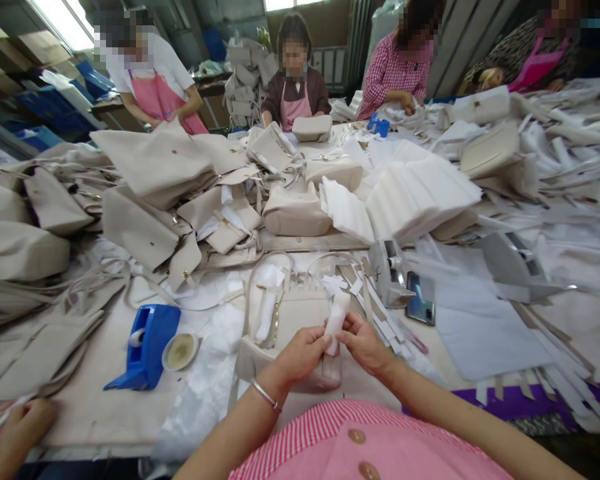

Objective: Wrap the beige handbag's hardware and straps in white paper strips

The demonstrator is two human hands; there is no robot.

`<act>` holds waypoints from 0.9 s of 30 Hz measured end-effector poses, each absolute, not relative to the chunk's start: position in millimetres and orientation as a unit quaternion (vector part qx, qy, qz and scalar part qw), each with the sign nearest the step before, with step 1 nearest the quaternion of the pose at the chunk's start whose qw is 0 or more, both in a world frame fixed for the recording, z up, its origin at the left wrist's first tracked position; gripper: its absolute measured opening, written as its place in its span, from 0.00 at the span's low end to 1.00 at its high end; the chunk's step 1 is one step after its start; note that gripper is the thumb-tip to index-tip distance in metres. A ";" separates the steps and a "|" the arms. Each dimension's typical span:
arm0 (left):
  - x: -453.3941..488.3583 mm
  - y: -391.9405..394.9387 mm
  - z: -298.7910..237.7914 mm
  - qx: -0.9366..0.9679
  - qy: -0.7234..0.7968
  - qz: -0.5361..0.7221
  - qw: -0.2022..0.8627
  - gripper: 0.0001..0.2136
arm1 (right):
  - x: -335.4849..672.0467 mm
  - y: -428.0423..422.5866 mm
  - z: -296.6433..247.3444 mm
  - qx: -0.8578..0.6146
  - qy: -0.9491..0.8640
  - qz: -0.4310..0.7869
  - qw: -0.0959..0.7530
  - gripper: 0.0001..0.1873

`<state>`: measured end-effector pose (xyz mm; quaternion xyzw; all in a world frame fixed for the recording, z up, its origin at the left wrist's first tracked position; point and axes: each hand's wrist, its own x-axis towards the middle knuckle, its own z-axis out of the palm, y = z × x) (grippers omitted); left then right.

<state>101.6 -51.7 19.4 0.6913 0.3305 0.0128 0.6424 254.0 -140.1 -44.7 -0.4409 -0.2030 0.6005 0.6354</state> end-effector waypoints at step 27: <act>115.0 -87.2 6.2 0.942 0.280 0.131 0.127 0.03 | 246.2 -144.4 27.7 -0.780 -0.337 0.417 0.323 0.21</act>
